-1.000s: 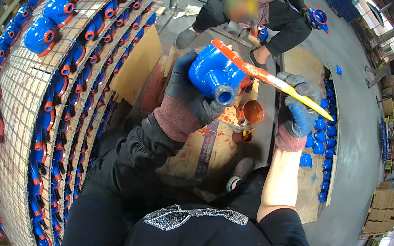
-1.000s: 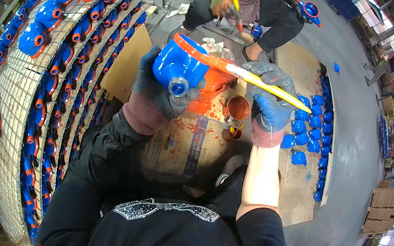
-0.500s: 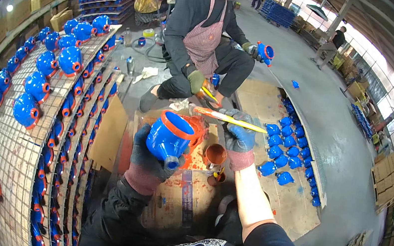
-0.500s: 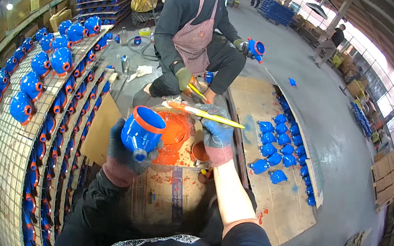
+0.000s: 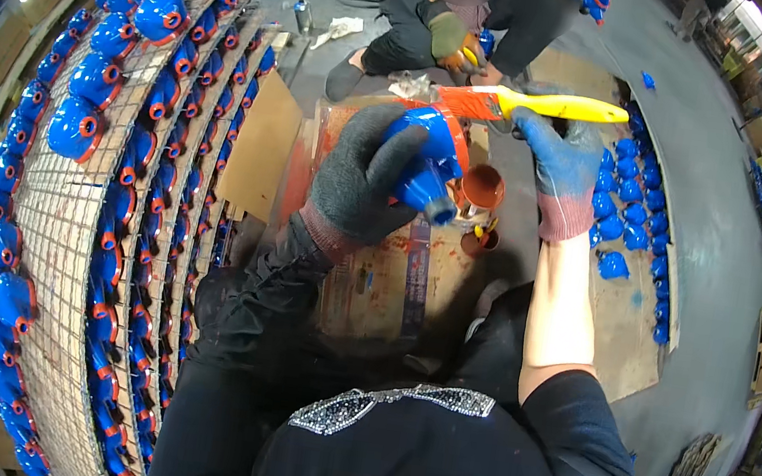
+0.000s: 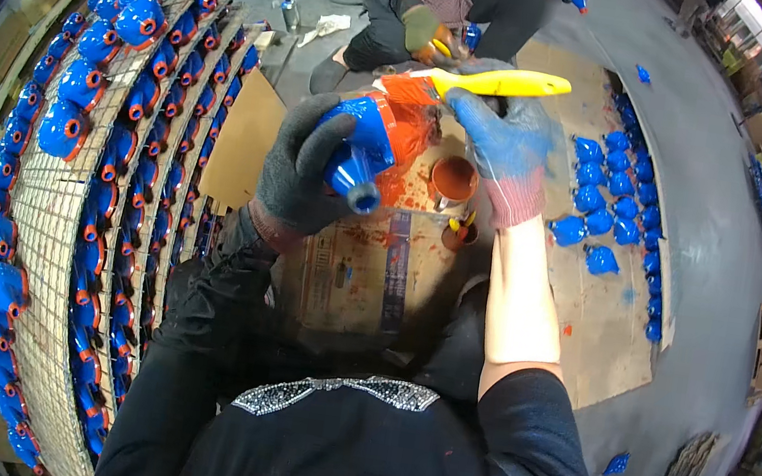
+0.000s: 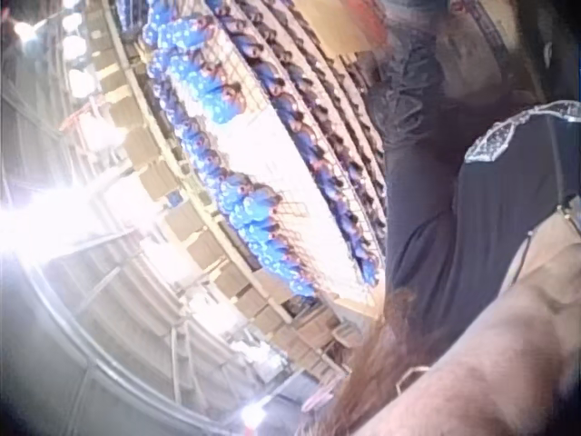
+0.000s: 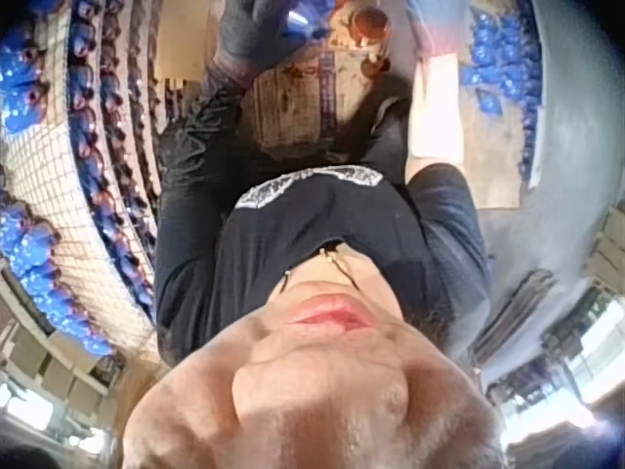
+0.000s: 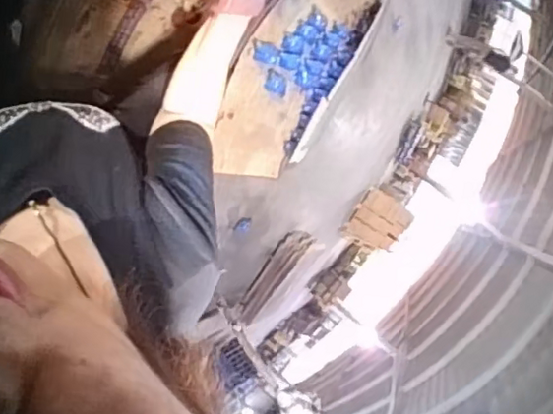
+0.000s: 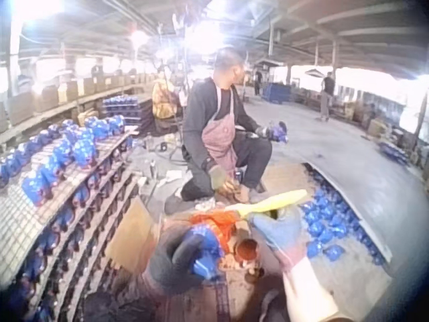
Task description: Manually applying paint or glaze to blue ceramic pieces using a brush and spray can.
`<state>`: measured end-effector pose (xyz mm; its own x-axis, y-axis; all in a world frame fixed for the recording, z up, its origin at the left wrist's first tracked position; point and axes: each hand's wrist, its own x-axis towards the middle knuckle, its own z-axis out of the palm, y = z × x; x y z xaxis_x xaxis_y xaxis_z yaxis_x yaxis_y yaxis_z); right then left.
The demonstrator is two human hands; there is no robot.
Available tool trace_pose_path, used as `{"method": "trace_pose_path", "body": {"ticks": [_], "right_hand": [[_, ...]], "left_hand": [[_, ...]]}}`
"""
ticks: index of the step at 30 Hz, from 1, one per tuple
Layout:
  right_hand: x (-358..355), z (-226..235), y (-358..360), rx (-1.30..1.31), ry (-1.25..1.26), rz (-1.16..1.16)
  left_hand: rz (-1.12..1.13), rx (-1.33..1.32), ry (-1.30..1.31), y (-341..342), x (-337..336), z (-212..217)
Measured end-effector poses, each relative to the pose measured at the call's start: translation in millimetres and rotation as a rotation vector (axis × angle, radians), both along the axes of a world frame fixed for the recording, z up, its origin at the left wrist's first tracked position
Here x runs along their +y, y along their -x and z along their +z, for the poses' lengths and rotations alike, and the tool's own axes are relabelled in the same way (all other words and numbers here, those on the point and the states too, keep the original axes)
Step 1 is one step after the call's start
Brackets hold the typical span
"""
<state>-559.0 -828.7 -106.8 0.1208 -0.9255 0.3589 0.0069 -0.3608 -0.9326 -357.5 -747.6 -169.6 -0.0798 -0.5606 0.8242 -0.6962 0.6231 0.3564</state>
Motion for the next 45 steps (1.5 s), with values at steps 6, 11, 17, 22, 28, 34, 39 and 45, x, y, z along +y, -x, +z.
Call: {"method": "trace_pose_path", "body": {"ticks": [6, 11, 17, 22, 28, 34, 39, 45], "right_hand": [[8, 7, -7, 0.2, 0.035, 0.025], [25, 6, 2, 0.281, 0.189, -0.01], [53, 12, -1, 0.17, 0.152, -0.018], [57, 19, -10, 0.204, 0.298, 0.034], [48, 13, -18, 0.176, 0.353, -0.022], [44, -4, -17, 0.224, 0.404, 0.056], [42, -9, -23, 0.061, 0.42, 0.13], [17, -25, -30, -0.191, 0.423, 0.322]], "left_hand": [[-0.062, -0.341, 0.112, -6, -10, -10], [-0.068, -0.349, 0.035, -2, -3, -17], [-0.009, -0.238, -0.015, 2, 14, -11], [0.046, -0.061, -0.005, -3, 9, -10], [-0.172, 0.768, -0.408, -5, -3, 8], [-0.694, 1.568, -0.67, -19, 5, -1], [-1.207, 1.799, -0.697, -26, 12, -9], [-1.103, 2.033, -0.722, -29, 17, 7]]}}
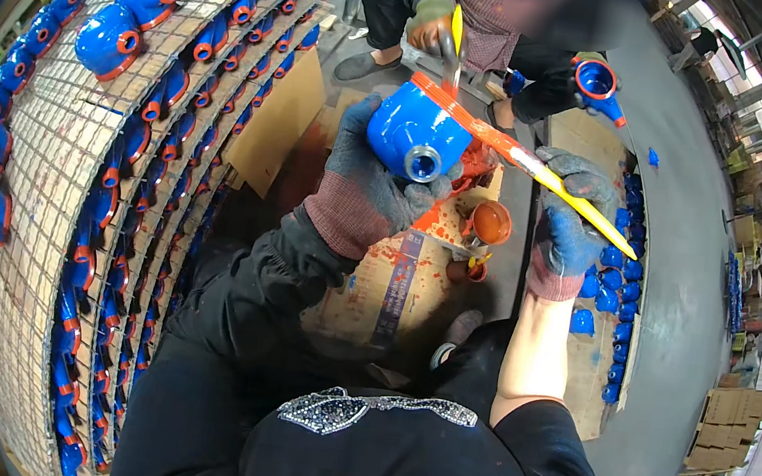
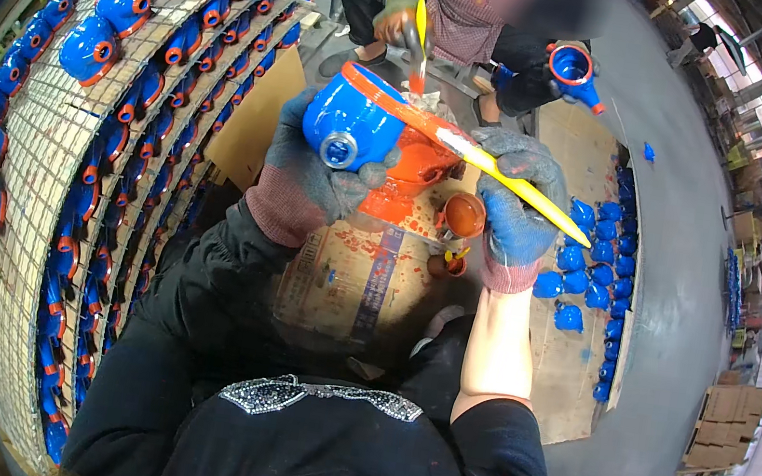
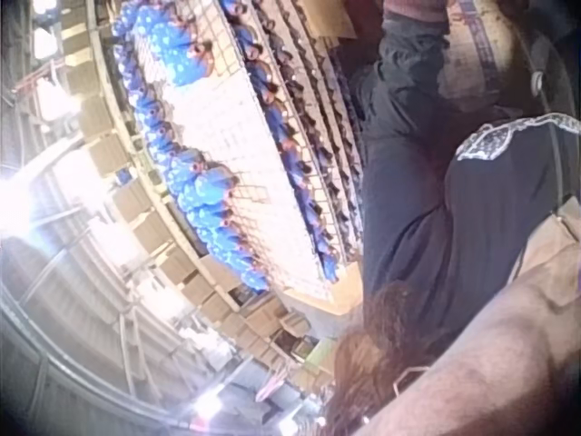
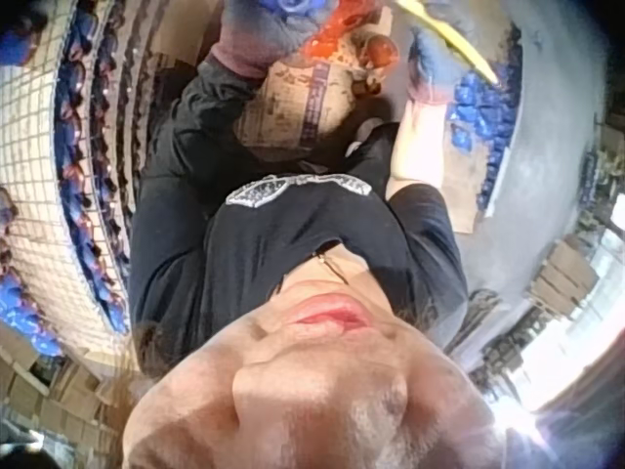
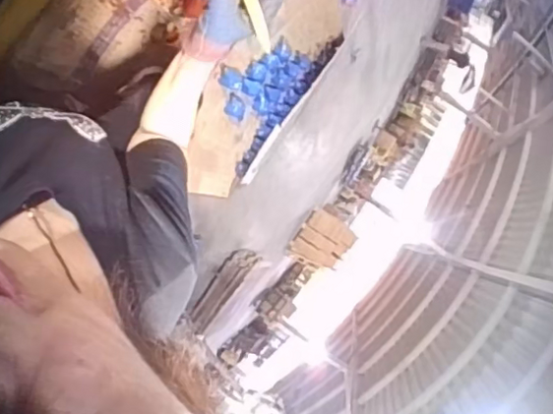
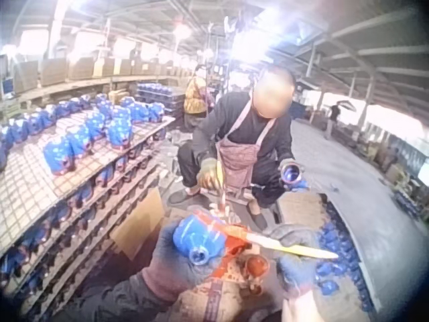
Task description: Manually applying paint or glaze to blue ceramic pieces using a brush and spray can.
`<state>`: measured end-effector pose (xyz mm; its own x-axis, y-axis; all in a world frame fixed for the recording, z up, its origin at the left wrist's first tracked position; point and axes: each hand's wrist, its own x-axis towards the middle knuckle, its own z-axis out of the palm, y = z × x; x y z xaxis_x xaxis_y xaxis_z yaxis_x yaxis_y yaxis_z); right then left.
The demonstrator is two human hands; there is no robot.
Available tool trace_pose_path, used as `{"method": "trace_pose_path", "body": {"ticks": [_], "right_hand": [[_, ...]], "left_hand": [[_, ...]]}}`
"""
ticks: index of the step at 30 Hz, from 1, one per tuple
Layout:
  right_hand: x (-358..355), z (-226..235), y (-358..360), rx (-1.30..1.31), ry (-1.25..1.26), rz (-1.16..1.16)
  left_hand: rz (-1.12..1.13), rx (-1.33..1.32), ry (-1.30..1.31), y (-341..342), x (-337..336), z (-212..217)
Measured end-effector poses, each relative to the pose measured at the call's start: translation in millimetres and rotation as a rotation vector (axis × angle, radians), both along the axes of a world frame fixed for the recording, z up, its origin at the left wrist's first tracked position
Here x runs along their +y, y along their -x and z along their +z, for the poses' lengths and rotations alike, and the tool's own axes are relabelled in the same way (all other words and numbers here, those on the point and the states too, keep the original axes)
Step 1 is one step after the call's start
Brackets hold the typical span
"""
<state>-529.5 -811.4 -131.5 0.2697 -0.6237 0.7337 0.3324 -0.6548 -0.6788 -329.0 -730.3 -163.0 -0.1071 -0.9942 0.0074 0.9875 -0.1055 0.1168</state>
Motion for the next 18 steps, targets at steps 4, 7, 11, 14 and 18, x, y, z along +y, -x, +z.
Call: {"method": "trace_pose_path", "body": {"ticks": [4, 7, 11, 14, 18], "right_hand": [[-18, -13, -1, -0.136, -0.14, 0.168], [-31, -30, 0, -0.088, -0.267, 0.121], [-46, -50, 1, -0.125, -0.2, 0.092], [-49, -57, 1, -0.087, -0.252, 0.027], [-47, -67, -11, 0.395, -0.281, -0.085]], "left_hand": [[-0.099, 0.112, 0.087, 2, 4, 10], [-0.01, 0.062, -0.023, 6, 18, 28], [0.097, -0.009, -0.015, -4, 9, 14], [-0.128, 0.065, 0.21, -12, 12, 12], [0.114, -0.073, 0.034, -23, 10, 5]]}}
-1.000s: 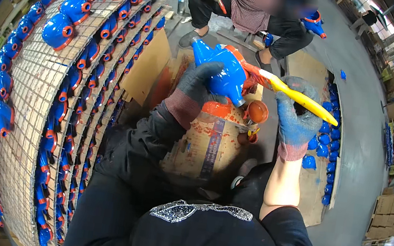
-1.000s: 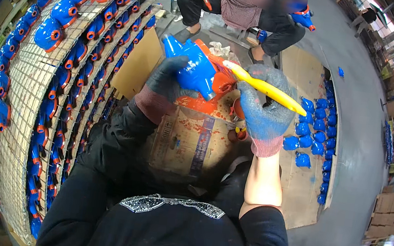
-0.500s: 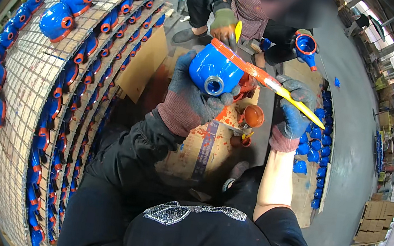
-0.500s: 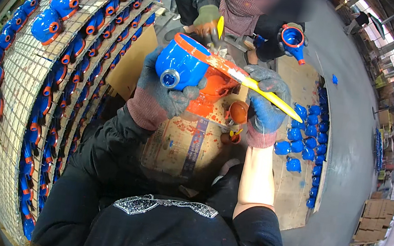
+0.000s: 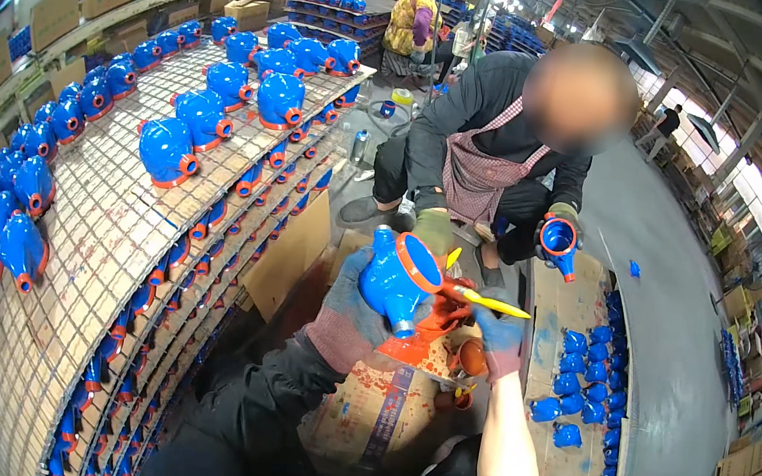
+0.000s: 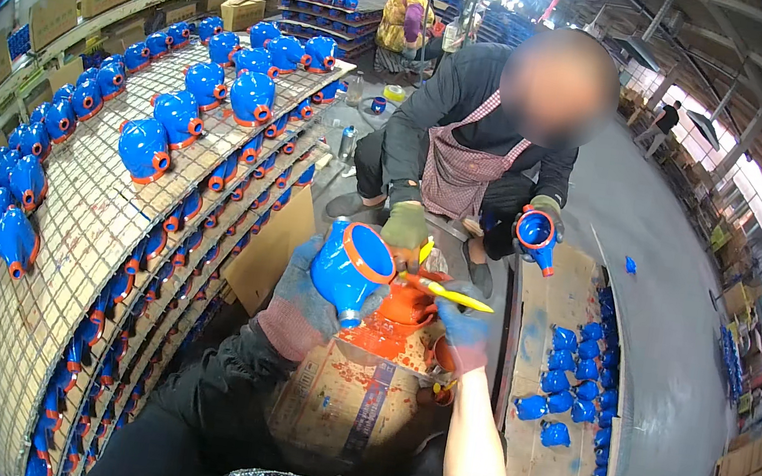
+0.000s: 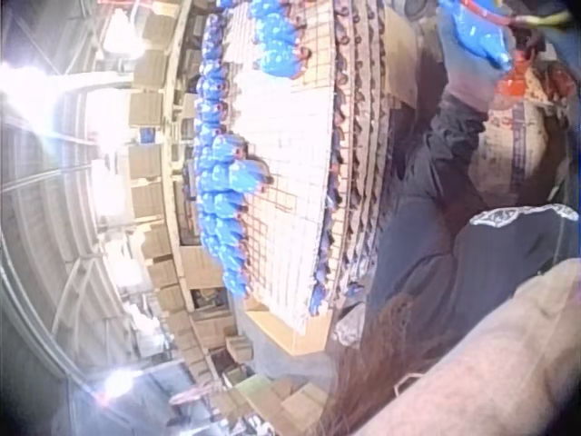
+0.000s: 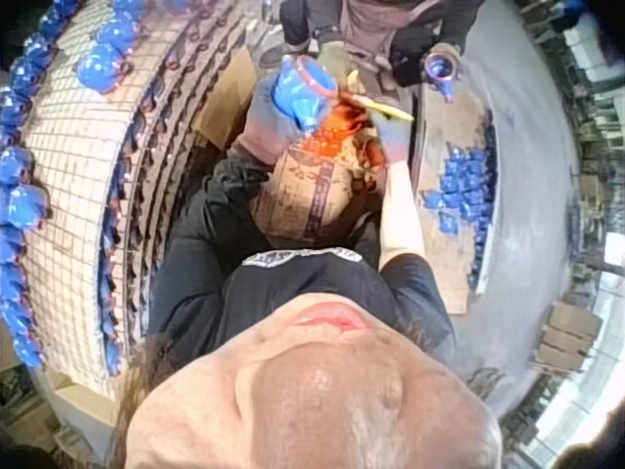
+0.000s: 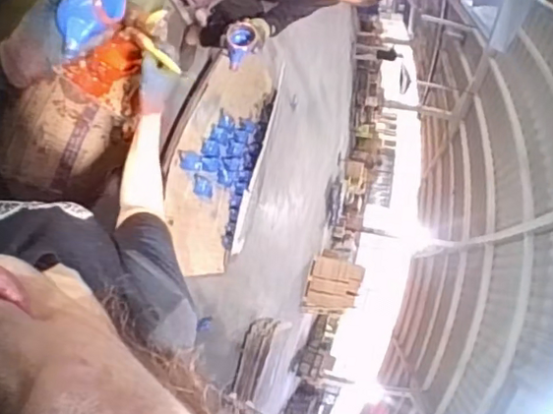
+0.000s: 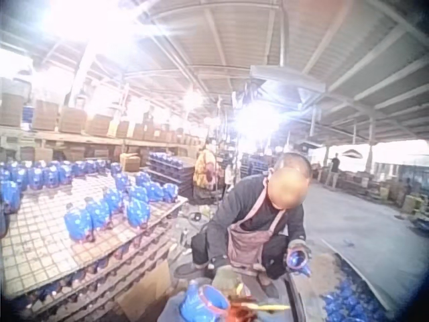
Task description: Manually applying paint or glaze to blue ceramic pieces using a brush and spray can.
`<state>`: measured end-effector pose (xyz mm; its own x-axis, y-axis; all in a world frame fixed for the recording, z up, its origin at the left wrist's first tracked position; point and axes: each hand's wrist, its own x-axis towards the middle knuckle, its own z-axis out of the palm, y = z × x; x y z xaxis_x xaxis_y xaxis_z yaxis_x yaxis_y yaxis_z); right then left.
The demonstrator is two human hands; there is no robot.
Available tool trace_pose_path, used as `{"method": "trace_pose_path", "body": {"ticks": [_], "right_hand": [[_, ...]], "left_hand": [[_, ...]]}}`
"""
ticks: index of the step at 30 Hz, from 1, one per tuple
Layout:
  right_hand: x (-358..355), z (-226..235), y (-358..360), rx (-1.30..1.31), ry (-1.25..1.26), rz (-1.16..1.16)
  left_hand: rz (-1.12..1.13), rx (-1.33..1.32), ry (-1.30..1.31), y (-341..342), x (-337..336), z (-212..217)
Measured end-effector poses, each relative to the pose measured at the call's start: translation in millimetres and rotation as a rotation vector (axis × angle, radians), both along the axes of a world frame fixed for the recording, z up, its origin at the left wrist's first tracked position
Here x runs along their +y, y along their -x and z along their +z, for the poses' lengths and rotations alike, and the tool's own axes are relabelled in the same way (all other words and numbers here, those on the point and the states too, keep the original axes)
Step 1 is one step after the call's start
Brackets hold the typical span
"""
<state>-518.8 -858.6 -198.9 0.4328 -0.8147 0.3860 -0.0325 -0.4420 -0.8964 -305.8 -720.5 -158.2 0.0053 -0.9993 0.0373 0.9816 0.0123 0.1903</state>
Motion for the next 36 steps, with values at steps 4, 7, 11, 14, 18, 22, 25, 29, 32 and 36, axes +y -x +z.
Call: {"method": "trace_pose_path", "body": {"ticks": [4, 7, 11, 14, 18, 22, 25, 29, 32, 36], "right_hand": [[-24, -51, -9, 0.098, -0.115, -0.003], [-39, -74, -18, 0.219, -0.092, -0.023], [-56, -102, -17, 0.474, 0.027, -0.058], [-47, -87, -35, 0.817, -0.001, 0.016], [-45, -72, -24, 0.834, 0.096, 0.125], [-43, -52, -17, 0.796, -0.094, 0.147], [-44, -46, -6, 0.702, -0.183, 0.162], [-36, -29, 6, 0.43, -0.242, 0.196], [-24, -12, 14, 0.194, -0.303, 0.154], [-2, 31, 23, 0.073, -0.246, -0.018]], "left_hand": [[0.013, 0.032, 0.036, -9, -5, -13], [0.046, 0.014, -0.011, -13, -2, -9], [0.073, -0.007, 0.017, -15, -6, -7], [0.106, -0.033, -0.003, -31, -6, -31], [0.152, -0.084, -0.119, -27, -13, -26], [0.143, -0.124, -0.157, -22, -21, -23], [0.143, -0.206, -0.207, -17, -27, -26], [0.128, -0.384, -0.289, -4, -26, -21], [0.185, -0.578, -0.299, 7, -22, -16], [0.269, -0.924, -0.33, 19, -28, -30]]}}
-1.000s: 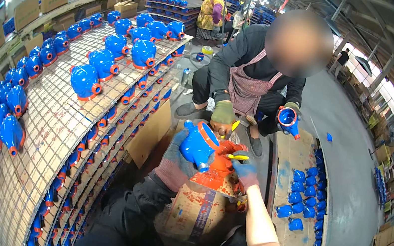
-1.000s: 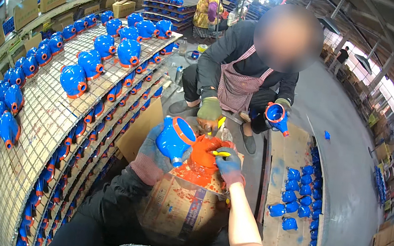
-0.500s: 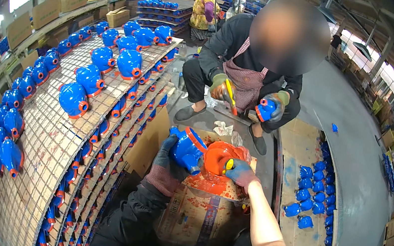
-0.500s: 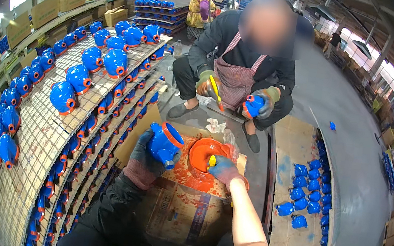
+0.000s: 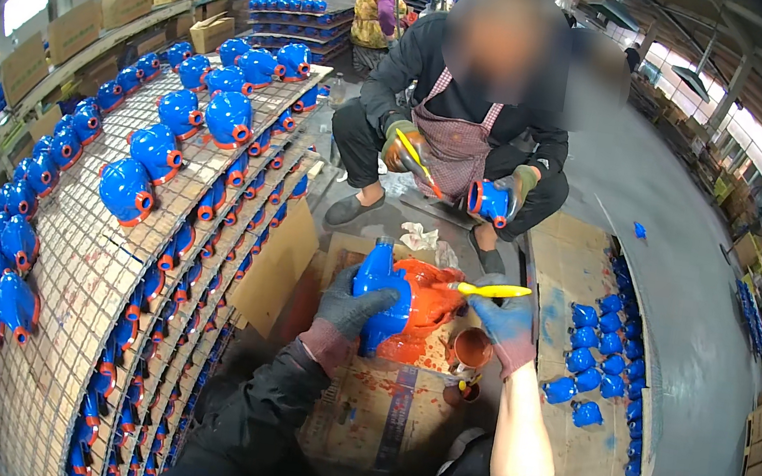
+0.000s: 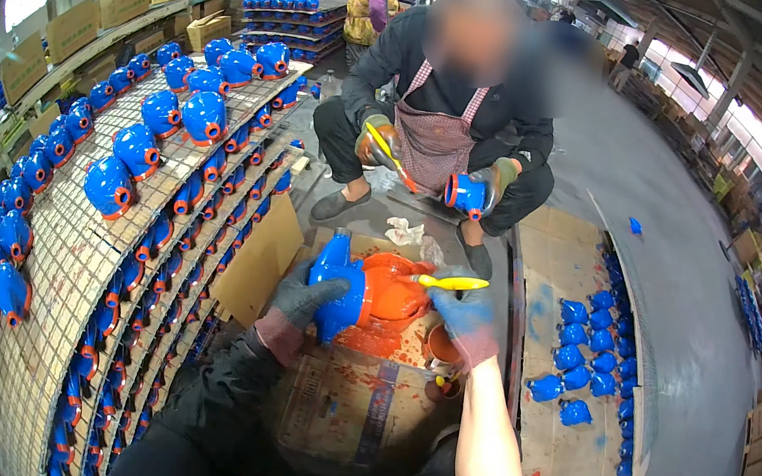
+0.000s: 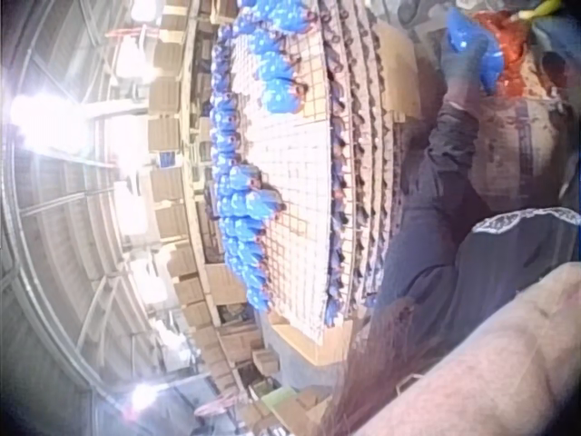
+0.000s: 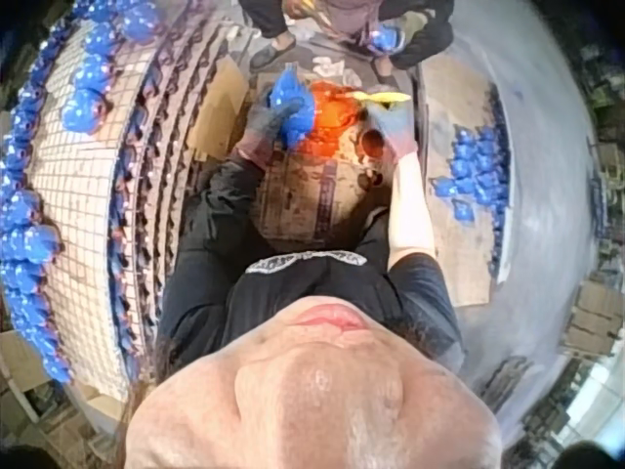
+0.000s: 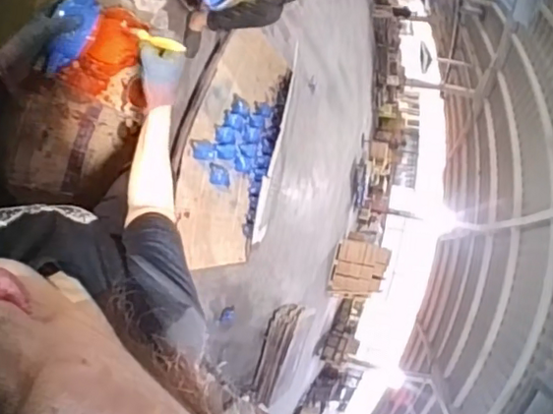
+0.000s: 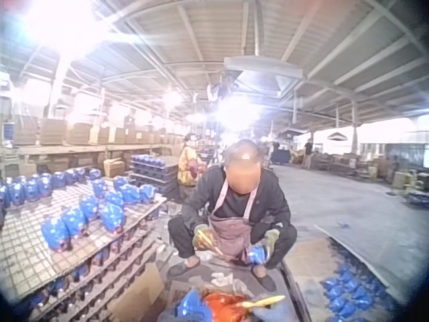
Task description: Manually applying paint or glaze to blue ceramic pieces using a brush and spray can.
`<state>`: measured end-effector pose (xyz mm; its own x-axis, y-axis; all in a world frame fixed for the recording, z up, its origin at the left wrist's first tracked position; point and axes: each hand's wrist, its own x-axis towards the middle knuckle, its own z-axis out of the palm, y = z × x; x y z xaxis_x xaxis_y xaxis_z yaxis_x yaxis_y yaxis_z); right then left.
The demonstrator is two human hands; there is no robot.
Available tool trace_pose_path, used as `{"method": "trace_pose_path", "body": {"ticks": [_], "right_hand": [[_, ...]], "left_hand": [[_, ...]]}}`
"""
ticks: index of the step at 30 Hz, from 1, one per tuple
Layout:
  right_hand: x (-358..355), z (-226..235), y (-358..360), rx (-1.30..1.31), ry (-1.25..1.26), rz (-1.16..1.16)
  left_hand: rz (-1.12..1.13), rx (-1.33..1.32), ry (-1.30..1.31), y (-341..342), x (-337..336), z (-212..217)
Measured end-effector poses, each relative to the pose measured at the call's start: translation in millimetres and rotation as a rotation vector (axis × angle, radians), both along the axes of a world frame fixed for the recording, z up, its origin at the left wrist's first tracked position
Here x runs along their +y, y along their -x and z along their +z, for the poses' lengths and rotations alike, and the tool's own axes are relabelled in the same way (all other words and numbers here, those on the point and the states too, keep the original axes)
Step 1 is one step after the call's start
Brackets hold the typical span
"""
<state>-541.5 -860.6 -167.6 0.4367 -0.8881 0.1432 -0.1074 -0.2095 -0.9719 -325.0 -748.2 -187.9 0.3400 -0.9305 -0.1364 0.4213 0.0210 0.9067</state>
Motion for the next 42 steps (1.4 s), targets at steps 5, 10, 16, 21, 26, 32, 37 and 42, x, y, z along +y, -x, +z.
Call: {"method": "trace_pose_path", "body": {"ticks": [5, 10, 16, 21, 26, 32, 37, 42], "right_hand": [[16, 27, 17, -0.094, 0.136, -0.214], [19, 43, 9, -0.166, 0.226, -0.22], [23, 32, 6, -0.018, 0.243, -0.16], [30, 30, 4, 0.06, 0.216, -0.089], [35, 29, 8, -0.022, 0.193, -0.142], [20, 23, 16, -0.172, 0.212, -0.166], [9, 11, 26, -0.488, 0.084, -0.098], [15, -5, 14, -0.898, -0.275, 0.061]], "left_hand": [[-0.1, -0.412, 0.242, 10, -7, -4], [0.107, -1.383, 0.137, 20, -2, 4], [-0.039, -1.547, 0.061, 33, -2, 6], [-0.067, -1.54, 0.013, 34, -2, 5], [-0.043, -1.354, 0.043, 28, -4, 0], [-0.219, -0.496, 0.138, 21, -8, 0], [-0.459, 0.226, 0.079, 19, -1, 16], [-0.441, 0.649, 0.114, 24, 10, 17]]}}
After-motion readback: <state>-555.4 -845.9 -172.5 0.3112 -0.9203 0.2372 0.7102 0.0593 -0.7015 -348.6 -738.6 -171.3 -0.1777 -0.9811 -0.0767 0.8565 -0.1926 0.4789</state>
